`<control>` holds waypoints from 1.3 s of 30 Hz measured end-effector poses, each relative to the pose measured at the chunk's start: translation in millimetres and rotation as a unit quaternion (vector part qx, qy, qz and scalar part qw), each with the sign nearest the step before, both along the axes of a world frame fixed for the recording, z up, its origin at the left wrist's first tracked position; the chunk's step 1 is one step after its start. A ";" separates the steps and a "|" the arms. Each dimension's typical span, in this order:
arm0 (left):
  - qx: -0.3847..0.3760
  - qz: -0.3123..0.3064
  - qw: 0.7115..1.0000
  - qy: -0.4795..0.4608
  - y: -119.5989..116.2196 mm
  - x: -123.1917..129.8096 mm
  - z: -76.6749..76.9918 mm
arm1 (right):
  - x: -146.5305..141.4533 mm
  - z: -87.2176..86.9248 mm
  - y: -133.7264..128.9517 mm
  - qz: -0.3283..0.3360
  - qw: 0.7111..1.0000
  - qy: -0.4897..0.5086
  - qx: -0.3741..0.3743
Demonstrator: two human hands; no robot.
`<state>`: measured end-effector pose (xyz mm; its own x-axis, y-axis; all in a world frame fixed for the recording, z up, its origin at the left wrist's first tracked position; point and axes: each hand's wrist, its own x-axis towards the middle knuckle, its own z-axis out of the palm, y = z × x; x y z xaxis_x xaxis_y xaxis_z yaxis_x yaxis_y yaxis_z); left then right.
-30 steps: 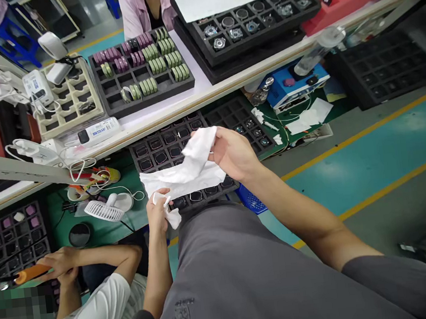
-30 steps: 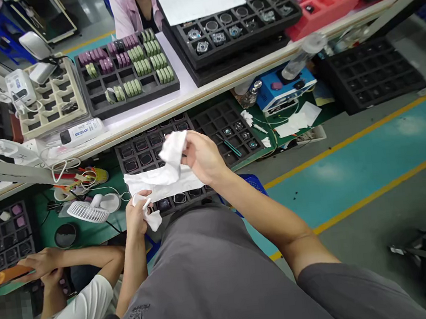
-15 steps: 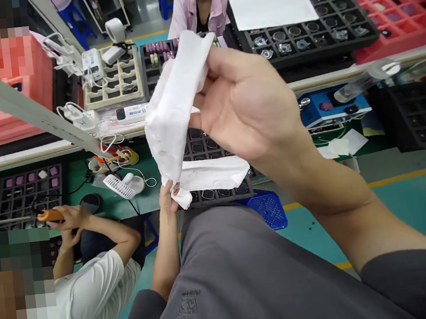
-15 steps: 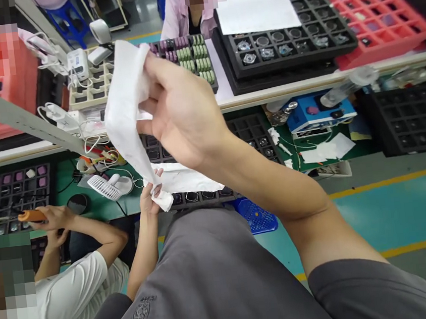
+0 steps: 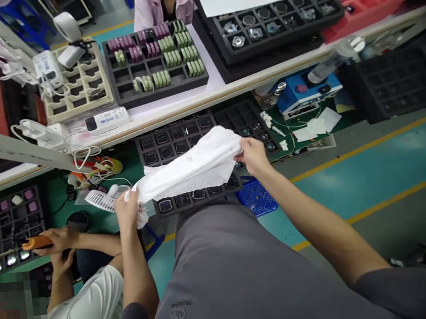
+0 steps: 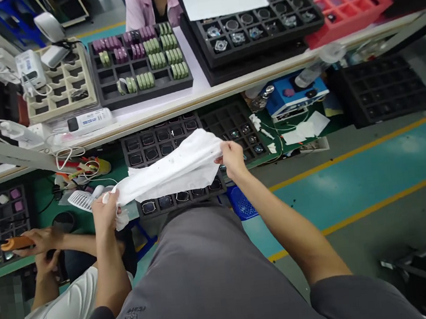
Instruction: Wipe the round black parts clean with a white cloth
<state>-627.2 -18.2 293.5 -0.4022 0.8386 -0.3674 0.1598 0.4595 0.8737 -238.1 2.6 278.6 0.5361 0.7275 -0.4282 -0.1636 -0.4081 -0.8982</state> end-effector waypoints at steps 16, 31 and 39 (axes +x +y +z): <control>0.069 -0.089 0.984 0.141 60.7 3.7 46.9 | 16.3 -9.5 -50.2 -0.019 0.992 -0.114 0.048; -0.069 -0.145 0.971 0.178 66.6 -17.5 -3.2 | 5.9 -62.7 -97.0 0.118 0.944 -0.280 -0.126; 0.075 -0.060 0.981 -0.169 23.6 46.6 22.9 | 0.4 -50.8 -45.1 0.186 0.902 -0.374 -0.107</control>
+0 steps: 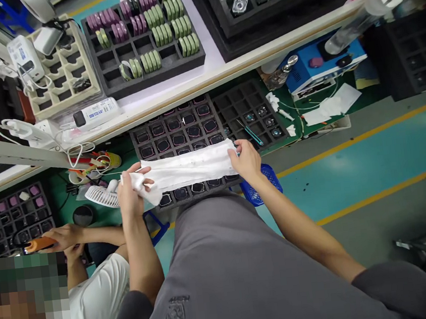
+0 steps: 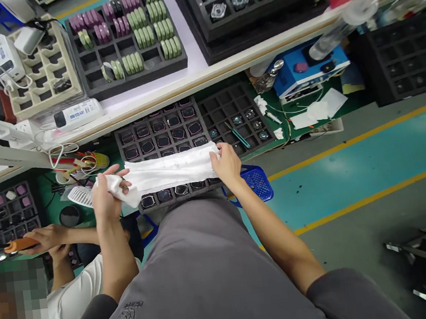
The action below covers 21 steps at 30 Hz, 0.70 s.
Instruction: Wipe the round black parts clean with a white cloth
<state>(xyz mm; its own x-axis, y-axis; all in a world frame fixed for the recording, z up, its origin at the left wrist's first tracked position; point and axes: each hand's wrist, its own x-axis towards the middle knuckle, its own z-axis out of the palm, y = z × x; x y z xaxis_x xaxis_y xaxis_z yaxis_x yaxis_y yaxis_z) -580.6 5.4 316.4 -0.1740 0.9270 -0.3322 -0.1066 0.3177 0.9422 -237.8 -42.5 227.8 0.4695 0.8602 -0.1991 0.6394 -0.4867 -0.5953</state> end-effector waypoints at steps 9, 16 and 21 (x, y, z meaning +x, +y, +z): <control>-0.008 0.039 0.989 -0.142 -15.2 37.2 11.6 | 13.6 1.4 33.7 0.037 0.999 -0.011 0.017; -0.044 0.015 0.975 -0.217 -22.9 73.6 17.6 | -27.2 39.4 27.1 0.108 0.987 0.067 0.098; -0.016 0.009 0.971 -0.238 -24.8 100.4 24.5 | -81.9 91.1 17.1 0.339 0.886 0.239 0.207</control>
<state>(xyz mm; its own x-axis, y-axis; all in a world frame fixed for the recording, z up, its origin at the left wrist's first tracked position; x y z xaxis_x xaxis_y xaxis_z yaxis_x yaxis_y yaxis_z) -480.1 -19.4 340.9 -0.0092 0.9133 -0.4071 -0.5327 0.3401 0.7749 -319.7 -25.4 318.9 -0.2364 0.9580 0.1624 0.3289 0.2361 -0.9144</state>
